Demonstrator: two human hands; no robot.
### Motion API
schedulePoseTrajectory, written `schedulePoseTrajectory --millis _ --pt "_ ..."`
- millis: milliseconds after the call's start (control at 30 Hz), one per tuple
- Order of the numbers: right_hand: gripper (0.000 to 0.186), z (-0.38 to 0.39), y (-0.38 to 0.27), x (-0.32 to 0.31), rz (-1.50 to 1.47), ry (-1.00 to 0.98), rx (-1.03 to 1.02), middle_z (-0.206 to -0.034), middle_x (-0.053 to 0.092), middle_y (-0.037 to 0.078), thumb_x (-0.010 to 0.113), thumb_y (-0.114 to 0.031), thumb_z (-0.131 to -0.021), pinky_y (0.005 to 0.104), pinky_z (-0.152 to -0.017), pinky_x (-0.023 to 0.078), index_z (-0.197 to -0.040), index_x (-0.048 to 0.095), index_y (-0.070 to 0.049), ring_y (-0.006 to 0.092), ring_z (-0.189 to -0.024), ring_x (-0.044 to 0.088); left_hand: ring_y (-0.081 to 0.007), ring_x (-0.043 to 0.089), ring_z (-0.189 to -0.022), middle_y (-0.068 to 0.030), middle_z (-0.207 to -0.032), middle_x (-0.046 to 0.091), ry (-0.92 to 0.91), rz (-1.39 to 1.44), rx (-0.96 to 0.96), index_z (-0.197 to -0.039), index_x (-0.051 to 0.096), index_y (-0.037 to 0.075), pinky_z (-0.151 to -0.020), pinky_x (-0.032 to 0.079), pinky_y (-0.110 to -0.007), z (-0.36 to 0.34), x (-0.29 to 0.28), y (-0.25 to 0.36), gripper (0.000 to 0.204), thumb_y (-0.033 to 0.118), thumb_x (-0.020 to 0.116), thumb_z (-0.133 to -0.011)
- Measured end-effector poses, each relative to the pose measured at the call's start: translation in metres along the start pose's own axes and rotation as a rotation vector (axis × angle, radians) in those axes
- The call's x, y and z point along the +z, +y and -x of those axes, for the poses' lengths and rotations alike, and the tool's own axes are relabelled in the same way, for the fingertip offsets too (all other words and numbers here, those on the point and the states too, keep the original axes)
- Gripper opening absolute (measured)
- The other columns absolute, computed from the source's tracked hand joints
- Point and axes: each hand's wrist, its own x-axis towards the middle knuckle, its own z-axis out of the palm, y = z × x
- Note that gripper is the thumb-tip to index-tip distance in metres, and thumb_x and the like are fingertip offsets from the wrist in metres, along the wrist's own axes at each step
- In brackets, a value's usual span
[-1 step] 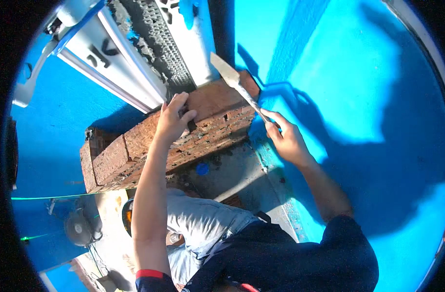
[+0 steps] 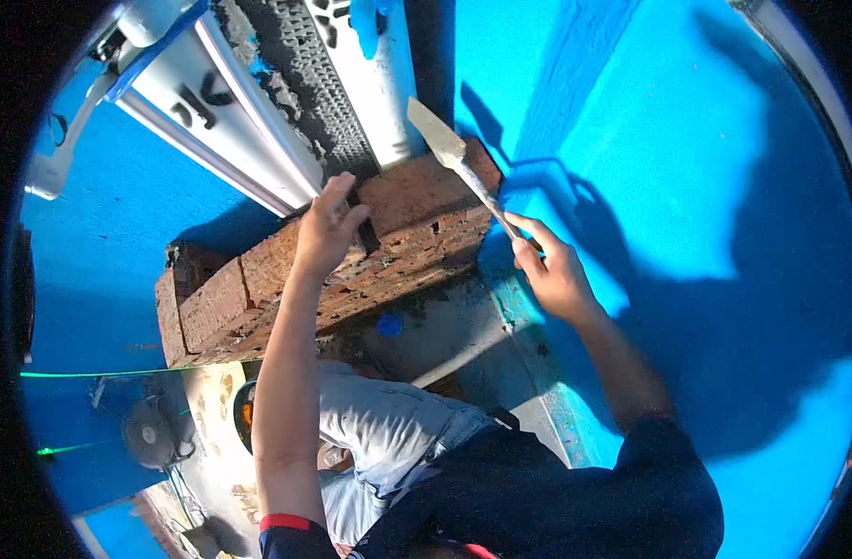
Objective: The person lays bricks by hand, using a trowel to apply mortar between layers and a level to ensure alignment.
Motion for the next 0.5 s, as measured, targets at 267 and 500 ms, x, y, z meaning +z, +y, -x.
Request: schedulePoseTrajectory --millis 267,500 --pt "0.037 0.023 -0.004 -0.004 -0.009 0.072 -0.027 -0.075 0.052 -0.004 0.054 -0.021 -0.098 0.019 -0.052 0.036 -0.134 0.054 -0.012 0.0017 -0.059 0.04 -0.018 0.062 -0.102 -0.0128 -0.112 0.066 0.608 0.349 -0.26 -0.117 0.063 -0.003 -0.093 0.047 -0.029 0.115 -0.062 0.027 0.028 0.011 0.057 -0.094" --pt "0.036 0.058 -0.048 0.047 -0.121 -0.217 -0.227 -0.119 0.064 0.015 0.056 -0.01 -0.094 0.0306 -0.082 0.051 -0.129 0.054 -0.001 0.0198 -0.099 0.066 -0.0104 0.062 -0.075 -0.0125 -0.124 0.059 0.397 0.545 -0.55 -0.125 0.055 -0.002 -0.064 0.051 -0.021 0.264 0.003 0.059 0.04 -0.002 0.053 -0.086"
